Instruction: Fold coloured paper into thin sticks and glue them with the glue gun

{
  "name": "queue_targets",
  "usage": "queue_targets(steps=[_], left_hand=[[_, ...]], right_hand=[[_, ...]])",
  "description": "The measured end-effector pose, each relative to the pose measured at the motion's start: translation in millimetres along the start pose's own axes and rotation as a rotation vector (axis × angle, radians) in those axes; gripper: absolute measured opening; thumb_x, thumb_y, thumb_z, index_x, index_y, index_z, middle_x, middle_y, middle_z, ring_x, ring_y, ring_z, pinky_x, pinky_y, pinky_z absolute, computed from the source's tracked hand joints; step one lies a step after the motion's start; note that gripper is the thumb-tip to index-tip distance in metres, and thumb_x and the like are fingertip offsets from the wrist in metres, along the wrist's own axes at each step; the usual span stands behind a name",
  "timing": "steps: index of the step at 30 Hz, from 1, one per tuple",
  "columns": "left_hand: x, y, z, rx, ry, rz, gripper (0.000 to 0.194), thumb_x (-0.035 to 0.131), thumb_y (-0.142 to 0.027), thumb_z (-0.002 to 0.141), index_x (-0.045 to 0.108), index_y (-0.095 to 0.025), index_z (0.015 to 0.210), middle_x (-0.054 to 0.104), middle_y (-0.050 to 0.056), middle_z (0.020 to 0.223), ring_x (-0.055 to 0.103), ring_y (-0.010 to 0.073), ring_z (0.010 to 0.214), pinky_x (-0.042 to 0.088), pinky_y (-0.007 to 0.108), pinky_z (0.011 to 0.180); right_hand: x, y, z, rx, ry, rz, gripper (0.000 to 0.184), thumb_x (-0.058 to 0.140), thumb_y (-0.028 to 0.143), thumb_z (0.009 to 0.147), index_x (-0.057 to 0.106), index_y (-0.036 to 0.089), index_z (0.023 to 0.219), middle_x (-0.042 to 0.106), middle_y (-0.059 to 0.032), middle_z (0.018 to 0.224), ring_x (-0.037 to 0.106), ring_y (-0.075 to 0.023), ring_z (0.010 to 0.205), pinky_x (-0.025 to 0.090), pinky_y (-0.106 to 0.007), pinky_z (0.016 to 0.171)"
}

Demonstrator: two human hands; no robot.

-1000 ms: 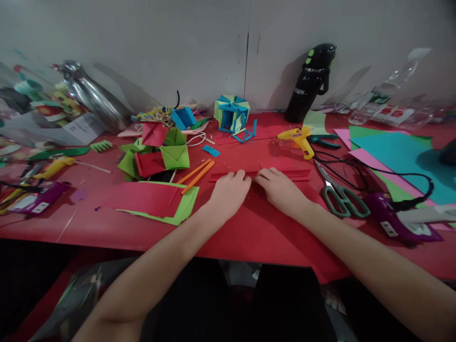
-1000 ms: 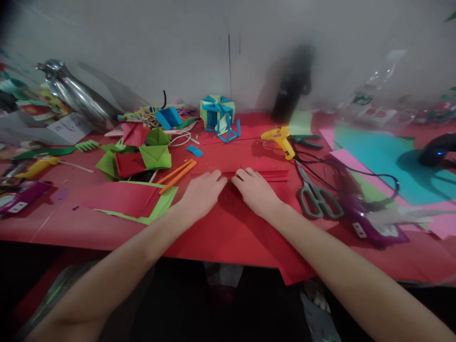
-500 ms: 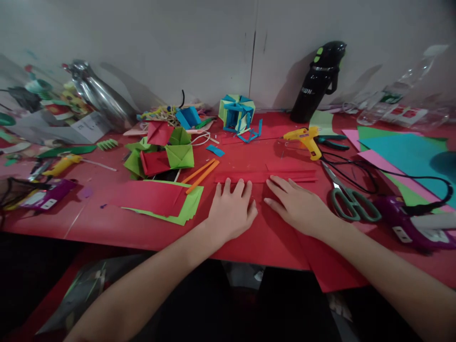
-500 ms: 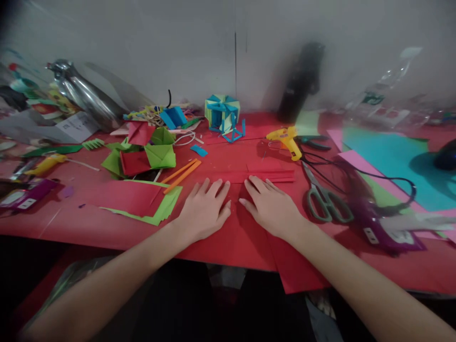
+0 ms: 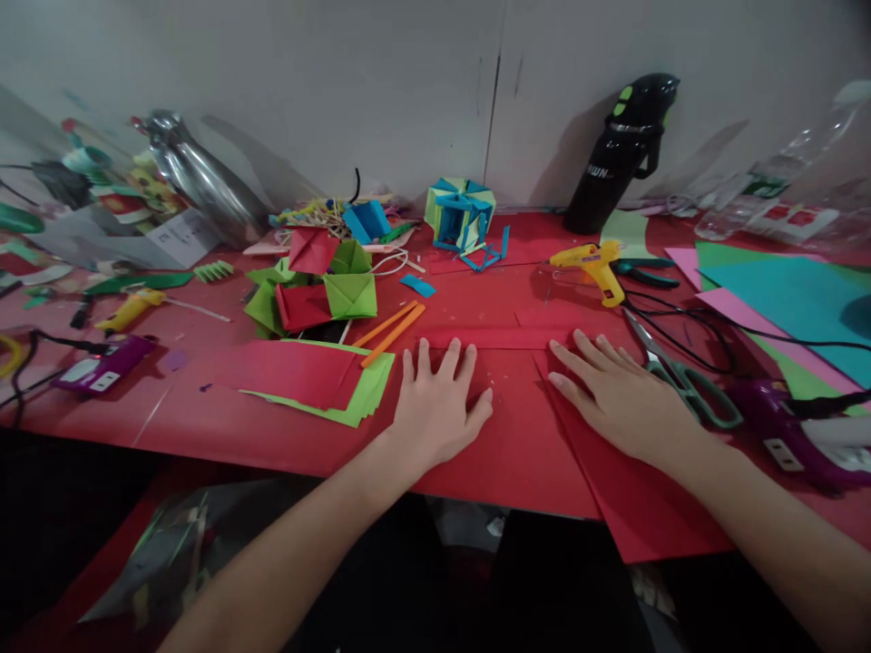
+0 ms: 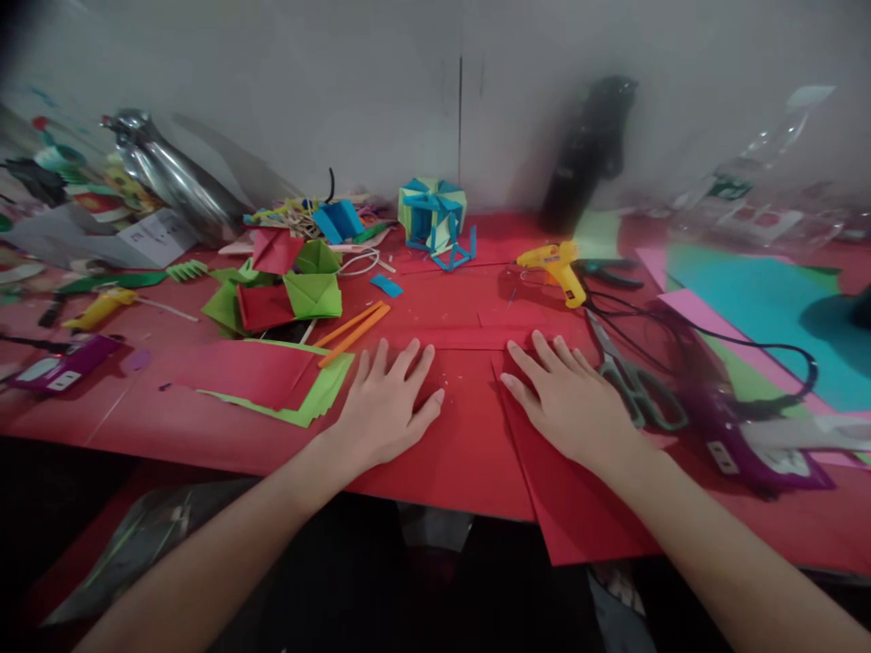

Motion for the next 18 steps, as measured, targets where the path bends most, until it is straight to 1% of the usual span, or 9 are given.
queue_targets(steps=[3, 5, 9, 11, 14, 16, 18], left_hand=[[-1.0, 0, -1, 0.003, 0.000, -0.007, 0.065, 0.039, -0.053, 0.099, 0.036, -0.021, 0.156, 0.039, 0.010, 0.160, 0.031, 0.0497, 0.143, 0.027, 0.070, 0.113], [-2.0, 0, -1, 0.006, -0.007, -0.003, 0.065, 0.039, -0.053, 0.099, 0.036, -0.021, 0.156, 0.040, 0.011, 0.159, 0.032, 0.0489, 0.143, 0.028, 0.069, 0.112], [-2.4, 0, -1, 0.017, -0.013, 0.003, 0.064, 0.039, -0.052, 0.099, 0.037, -0.021, 0.155, 0.040, 0.011, 0.159, 0.034, 0.0476, 0.142, 0.031, 0.065, 0.113], [-2.0, 0, -1, 0.018, -0.014, 0.006, 0.064, 0.039, -0.052, 0.099, 0.038, -0.021, 0.155, 0.039, 0.011, 0.159, 0.035, 0.0478, 0.142, 0.032, 0.064, 0.113], [-2.3, -1, 0, 0.020, -0.025, 0.027, 0.061, 0.038, -0.049, 0.101, 0.039, -0.020, 0.154, 0.041, 0.012, 0.158, 0.036, 0.0476, 0.141, 0.035, 0.062, 0.110], [-3.5, -1, 3, 0.030, -0.027, 0.054, 0.057, 0.036, -0.042, 0.102, 0.040, -0.017, 0.154, 0.044, 0.014, 0.156, 0.040, 0.0462, 0.139, 0.041, 0.058, 0.107], [-5.4, -1, 8, 0.048, -0.010, 0.097, 0.053, 0.033, -0.034, 0.104, 0.042, -0.014, 0.151, 0.048, 0.016, 0.151, 0.046, 0.0441, 0.134, 0.046, 0.054, 0.100]], right_hand=[[2, -3, -3, 0.012, -0.022, -0.021, 0.059, 0.038, 0.052, 0.101, 0.048, 0.022, 0.151, 0.043, -0.0193, 0.157, 0.043, -0.0437, 0.141, 0.043, -0.061, 0.107], [4, -5, -5, 0.018, -0.026, -0.023, 0.060, 0.038, 0.055, 0.101, 0.045, 0.026, 0.152, 0.042, -0.0184, 0.157, 0.041, -0.0449, 0.142, 0.042, -0.065, 0.106], [8, -7, -6, 0.020, -0.015, -0.017, 0.064, 0.035, 0.059, 0.100, 0.042, 0.026, 0.154, 0.039, -0.0204, 0.158, 0.038, -0.0455, 0.143, 0.035, -0.068, 0.108], [9, -7, -7, 0.014, -0.015, -0.003, 0.065, 0.034, 0.059, 0.100, 0.041, 0.026, 0.155, 0.040, -0.0200, 0.157, 0.038, -0.0446, 0.143, 0.035, -0.068, 0.108], [6, -7, -6, 0.002, -0.031, -0.018, 0.062, 0.036, 0.056, 0.100, 0.044, 0.026, 0.153, 0.048, -0.0189, 0.152, 0.045, -0.0421, 0.139, 0.037, -0.065, 0.108], [2, -6, -3, -0.007, -0.055, -0.059, 0.057, 0.038, 0.052, 0.101, 0.052, 0.024, 0.149, 0.053, -0.0189, 0.145, 0.054, -0.0400, 0.129, 0.040, -0.061, 0.106], [-4, -6, 5, -0.018, -0.085, -0.094, 0.049, 0.038, 0.045, 0.102, 0.062, 0.023, 0.139, 0.058, -0.0180, 0.138, 0.062, -0.0360, 0.115, 0.042, -0.059, 0.105]])
Point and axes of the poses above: each hand's wrist, its own z-axis towards the middle knuckle, its own x-axis out of the palm, y = z × x, the point moved 6 cm from there along z, towards the middle knuckle
